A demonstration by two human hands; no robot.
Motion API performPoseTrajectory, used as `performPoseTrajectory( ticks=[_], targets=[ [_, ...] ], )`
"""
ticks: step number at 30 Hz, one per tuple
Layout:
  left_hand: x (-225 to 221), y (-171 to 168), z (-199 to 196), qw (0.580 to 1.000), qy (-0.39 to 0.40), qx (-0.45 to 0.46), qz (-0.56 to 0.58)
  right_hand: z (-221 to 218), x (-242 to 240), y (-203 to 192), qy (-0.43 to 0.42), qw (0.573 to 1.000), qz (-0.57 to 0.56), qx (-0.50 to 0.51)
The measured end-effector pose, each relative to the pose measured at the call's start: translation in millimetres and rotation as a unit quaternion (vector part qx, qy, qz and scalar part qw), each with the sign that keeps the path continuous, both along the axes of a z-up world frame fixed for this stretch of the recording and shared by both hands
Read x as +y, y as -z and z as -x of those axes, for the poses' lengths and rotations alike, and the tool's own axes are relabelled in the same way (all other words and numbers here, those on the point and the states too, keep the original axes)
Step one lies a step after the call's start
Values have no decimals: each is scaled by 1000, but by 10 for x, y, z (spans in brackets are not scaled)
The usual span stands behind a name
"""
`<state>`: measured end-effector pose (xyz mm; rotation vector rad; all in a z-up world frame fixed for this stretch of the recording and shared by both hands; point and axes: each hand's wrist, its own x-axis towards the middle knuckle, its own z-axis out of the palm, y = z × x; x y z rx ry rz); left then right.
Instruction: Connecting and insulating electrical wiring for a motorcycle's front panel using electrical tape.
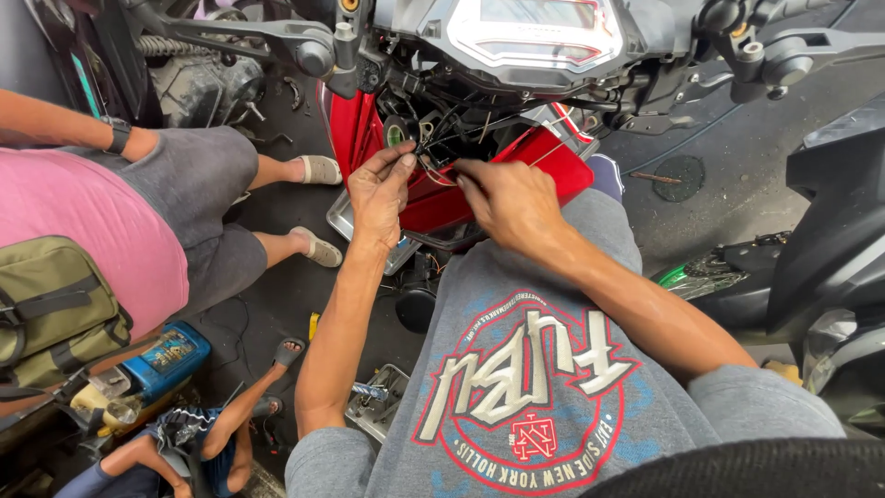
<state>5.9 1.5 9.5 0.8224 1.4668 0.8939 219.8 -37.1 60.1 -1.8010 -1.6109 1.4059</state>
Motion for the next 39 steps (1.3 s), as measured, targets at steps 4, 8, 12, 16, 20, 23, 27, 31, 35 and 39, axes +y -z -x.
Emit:
performPoseTrajectory(
  ticks=[4,8,12,16,20,23,27,31,35,39],
  targets=[
    [29,17,58,1000,11,-8,10,144,264,378,2,996,-44,-76],
    [71,-2,101,999,22,-35,31,212,365,515,-12,983,-120,-142],
    [105,-92,56,997,18,-52,45,337,370,671,56,975,-166,-136],
    [89,-146,7,996,17,-62,54,463,405,916,98,954,-232,-159],
    [70,38,103,999,38,-26,26,552,386,1087,110,932,-295,-181],
    [108,0,92,999,47,16,-4,636,400,1154,104,922,-316,-199],
    [118,86,121,999,42,22,-21,622,416,1094,101,919,-320,-206],
    [106,-27,48,995,49,65,-60,612,450,996,99,920,-316,-210],
    [88,-94,21,993,51,78,-71,608,482,987,91,901,-359,-227],
    [157,-186,62,990,76,94,-70,586,496,1082,92,888,-385,-233]
  ],
)
